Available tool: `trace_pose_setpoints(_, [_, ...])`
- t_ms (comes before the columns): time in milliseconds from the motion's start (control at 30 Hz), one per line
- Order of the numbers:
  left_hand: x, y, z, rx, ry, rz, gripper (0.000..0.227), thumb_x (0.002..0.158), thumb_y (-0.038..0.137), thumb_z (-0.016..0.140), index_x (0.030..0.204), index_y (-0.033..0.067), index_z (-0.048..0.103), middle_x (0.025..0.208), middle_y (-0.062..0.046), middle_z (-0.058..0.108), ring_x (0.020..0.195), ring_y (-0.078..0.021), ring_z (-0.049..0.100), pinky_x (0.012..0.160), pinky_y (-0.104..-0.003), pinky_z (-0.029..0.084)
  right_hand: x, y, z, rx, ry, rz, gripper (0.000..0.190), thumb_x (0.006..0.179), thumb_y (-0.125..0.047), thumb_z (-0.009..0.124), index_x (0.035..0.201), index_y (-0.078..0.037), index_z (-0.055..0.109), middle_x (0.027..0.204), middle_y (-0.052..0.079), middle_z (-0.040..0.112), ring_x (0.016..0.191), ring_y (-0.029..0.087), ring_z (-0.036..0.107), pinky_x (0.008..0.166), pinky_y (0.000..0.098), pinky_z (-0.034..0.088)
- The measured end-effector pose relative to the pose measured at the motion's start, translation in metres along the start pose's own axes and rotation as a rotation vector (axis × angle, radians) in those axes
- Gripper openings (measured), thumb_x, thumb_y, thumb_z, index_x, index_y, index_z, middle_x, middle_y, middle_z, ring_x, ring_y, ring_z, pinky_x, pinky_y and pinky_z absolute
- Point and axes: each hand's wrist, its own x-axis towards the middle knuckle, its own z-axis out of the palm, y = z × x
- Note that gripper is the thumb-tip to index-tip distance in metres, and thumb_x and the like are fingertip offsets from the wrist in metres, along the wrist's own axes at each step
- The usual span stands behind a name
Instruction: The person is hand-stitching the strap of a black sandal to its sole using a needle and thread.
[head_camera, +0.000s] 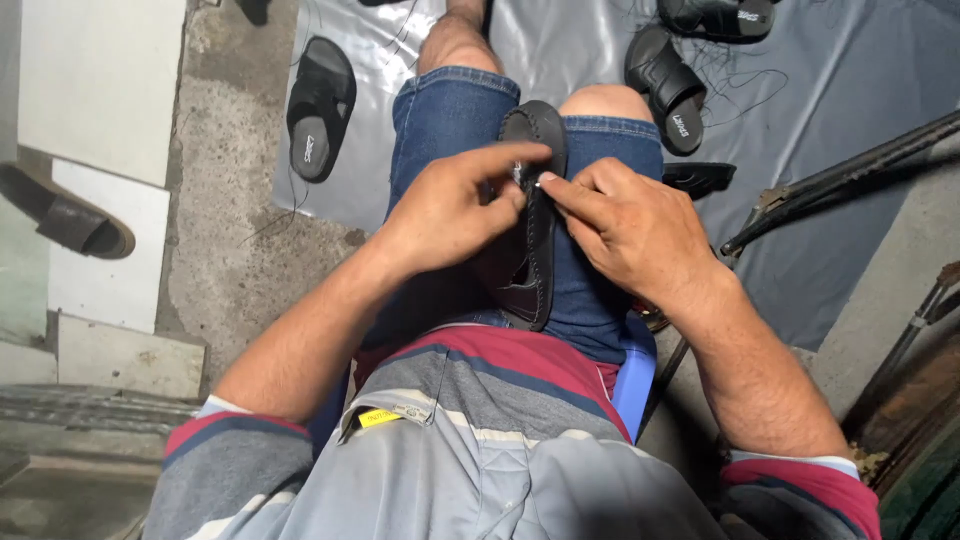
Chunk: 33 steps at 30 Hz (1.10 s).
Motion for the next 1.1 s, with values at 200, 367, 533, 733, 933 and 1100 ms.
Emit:
trace_pose_setpoints(200, [-0.016, -0.029, 0.025, -0.035, 0.222, -0.121, 0.027, 0.075, 0.016, 0.065, 0.101, 0.021, 0.059, 0.076, 0.005, 0.069, 0.072, -0.0127, 0.064, 0.063, -0.027, 0.05, 0.0, -0.002, 0.004, -0.117, 0.035, -0.026, 0.02, 0.088, -0.022, 0.059, 0.105, -0.026, 0.068, 0.082, -0.004, 0.057, 0.07, 0.019, 0.062, 0.061, 0.0304, 0.05])
trace_pose_setpoints(367, [-0.014, -0.035, 0.03, -0.181, 0.281, -0.168, 0.019, 0.077, 0.022, 0.067, 0.095, 0.0216, 0.059, 0.079, 0.005, 0.07, 0.07, -0.0061, 0.061, 0.063, -0.021, 0.048, 0.012, -0.01, 0.012, -0.291, 0.133, -0.059, 0.01, 0.084, -0.025, 0.065, 0.094, -0.026, 0.068, 0.078, -0.01, 0.056, 0.068, 0.01, 0.061, 0.058, 0.0214, 0.049])
trace_pose_setpoints(533, [-0.013, -0.034, 0.014, -0.138, 0.278, -0.145, 0.026, 0.075, 0.018, 0.067, 0.097, 0.0178, 0.054, 0.077, 0.002, 0.07, 0.066, -0.0087, 0.059, 0.06, -0.022, 0.047, 0.006, -0.005, 0.015, -0.095, 0.127, -0.017, 0.009, 0.087, -0.021, 0.064, 0.096, -0.022, 0.068, 0.081, -0.01, 0.059, 0.074, 0.011, 0.063, 0.063, 0.0226, 0.05])
trace_pose_setpoints(733, [-0.007, -0.021, 0.006, 0.133, 0.247, -0.054, 0.028, 0.076, 0.012, 0.061, 0.101, 0.0168, 0.049, 0.074, -0.004, 0.068, 0.055, -0.0216, 0.062, 0.051, -0.032, 0.047, 0.008, -0.004, 0.011, -0.033, 0.103, -0.001, 0.01, 0.087, -0.02, 0.065, 0.096, -0.019, 0.069, 0.081, -0.005, 0.061, 0.073, 0.017, 0.064, 0.062, 0.0275, 0.051])
trace_pose_setpoints(933, [0.003, -0.008, 0.001, 0.114, 0.041, 0.02, 0.038, 0.073, 0.008, 0.057, 0.11, 0.0174, 0.057, 0.076, -0.01, 0.067, 0.06, -0.0266, 0.063, 0.057, -0.036, 0.05, 0.003, -0.011, 0.002, -0.096, 0.068, -0.011, 0.016, 0.087, -0.018, 0.061, 0.102, -0.021, 0.067, 0.081, -0.003, 0.059, 0.073, 0.018, 0.064, 0.062, 0.0303, 0.052])
trace_pose_setpoints(1100, [0.012, -0.004, 0.0, -0.25, -0.056, -0.313, 0.041, 0.08, 0.01, 0.052, 0.117, 0.0247, 0.062, 0.05, 0.008, 0.039, 0.042, -0.0038, 0.034, 0.04, -0.017, 0.038, -0.002, 0.006, -0.04, -0.222, -0.51, 0.286, 0.047, 0.083, -0.031, 0.046, 0.129, -0.04, 0.048, 0.106, 0.0, 0.054, 0.089, 0.024, 0.058, 0.06, 0.0437, 0.048])
